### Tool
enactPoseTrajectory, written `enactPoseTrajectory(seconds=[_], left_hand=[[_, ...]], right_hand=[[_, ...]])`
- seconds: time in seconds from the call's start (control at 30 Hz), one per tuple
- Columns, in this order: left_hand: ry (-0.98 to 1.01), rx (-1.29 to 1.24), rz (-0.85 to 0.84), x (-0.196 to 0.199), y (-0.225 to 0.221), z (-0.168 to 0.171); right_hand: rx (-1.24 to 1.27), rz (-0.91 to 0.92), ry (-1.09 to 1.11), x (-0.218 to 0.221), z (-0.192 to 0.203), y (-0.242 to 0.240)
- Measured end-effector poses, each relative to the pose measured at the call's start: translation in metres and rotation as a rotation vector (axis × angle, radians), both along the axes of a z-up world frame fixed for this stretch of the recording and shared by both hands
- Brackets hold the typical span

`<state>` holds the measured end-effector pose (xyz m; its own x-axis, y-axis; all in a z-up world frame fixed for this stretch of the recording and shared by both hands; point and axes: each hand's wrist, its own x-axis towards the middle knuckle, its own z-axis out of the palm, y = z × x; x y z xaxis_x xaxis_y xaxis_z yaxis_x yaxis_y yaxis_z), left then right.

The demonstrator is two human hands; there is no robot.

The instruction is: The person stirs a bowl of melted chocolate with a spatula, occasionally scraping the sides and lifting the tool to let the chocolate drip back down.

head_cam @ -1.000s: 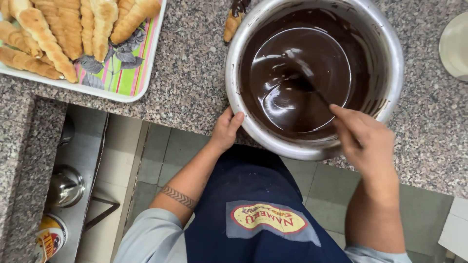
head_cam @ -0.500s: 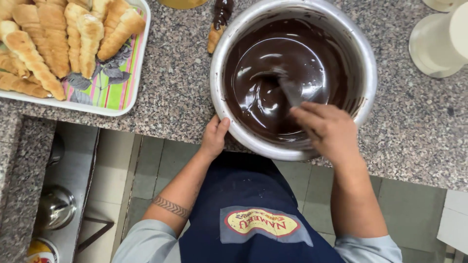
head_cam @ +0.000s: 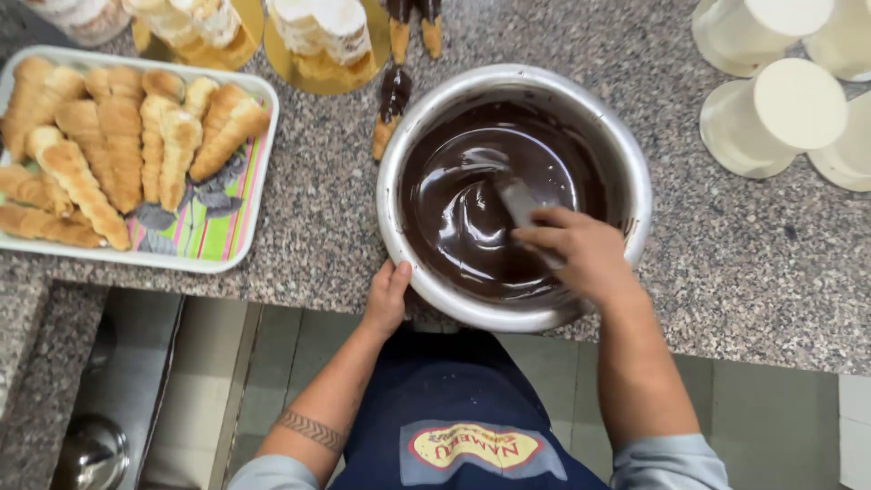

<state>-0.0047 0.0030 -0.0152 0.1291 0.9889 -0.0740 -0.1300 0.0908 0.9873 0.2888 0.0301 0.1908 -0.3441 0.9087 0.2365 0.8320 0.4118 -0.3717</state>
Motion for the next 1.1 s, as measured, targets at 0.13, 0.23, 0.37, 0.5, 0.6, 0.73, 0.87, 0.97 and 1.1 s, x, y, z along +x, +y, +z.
enactPoseTrajectory(seconds=[0.13, 0.23, 0.37, 0.5, 0.6, 0.73, 0.87, 0.97, 1.1], left_hand=[[0.018, -0.007, 0.012, 0.000, 0.000, 0.002], [0.071, -0.028, 0.013, 0.000, 0.000, 0.005], [0.043, -0.065, 0.007, -0.001, 0.001, 0.006], [0.022, -0.040, 0.001, -0.003, 0.006, -0.006], [0.018, -0.008, 0.004, -0.002, 0.006, -0.002], [0.034, -0.015, -0.011, 0.000, 0.001, 0.012], [0.025, 0.006, -0.006, -0.001, 0.003, 0.012], [-0.028, 0.009, -0.005, -0.002, 0.007, 0.000], [0.076, 0.063, 0.020, -0.003, 0.004, -0.006]], right_hand=[[-0.210, -0.070, -0.076, 0.032, 0.025, -0.030], [-0.329, 0.069, 0.003, 0.026, 0.029, -0.050], [-0.316, 0.078, -0.041, -0.019, 0.000, -0.028], [-0.216, -0.088, -0.037, 0.014, 0.001, 0.001], [-0.283, -0.085, -0.028, 0.036, 0.019, -0.023], [-0.375, 0.097, 0.164, 0.022, 0.013, -0.050], [-0.283, 0.009, 0.392, 0.005, -0.030, -0.016], [-0.199, -0.120, 0.674, 0.040, -0.042, -0.005], [-0.249, -0.590, 0.834, 0.091, -0.040, -0.016]])
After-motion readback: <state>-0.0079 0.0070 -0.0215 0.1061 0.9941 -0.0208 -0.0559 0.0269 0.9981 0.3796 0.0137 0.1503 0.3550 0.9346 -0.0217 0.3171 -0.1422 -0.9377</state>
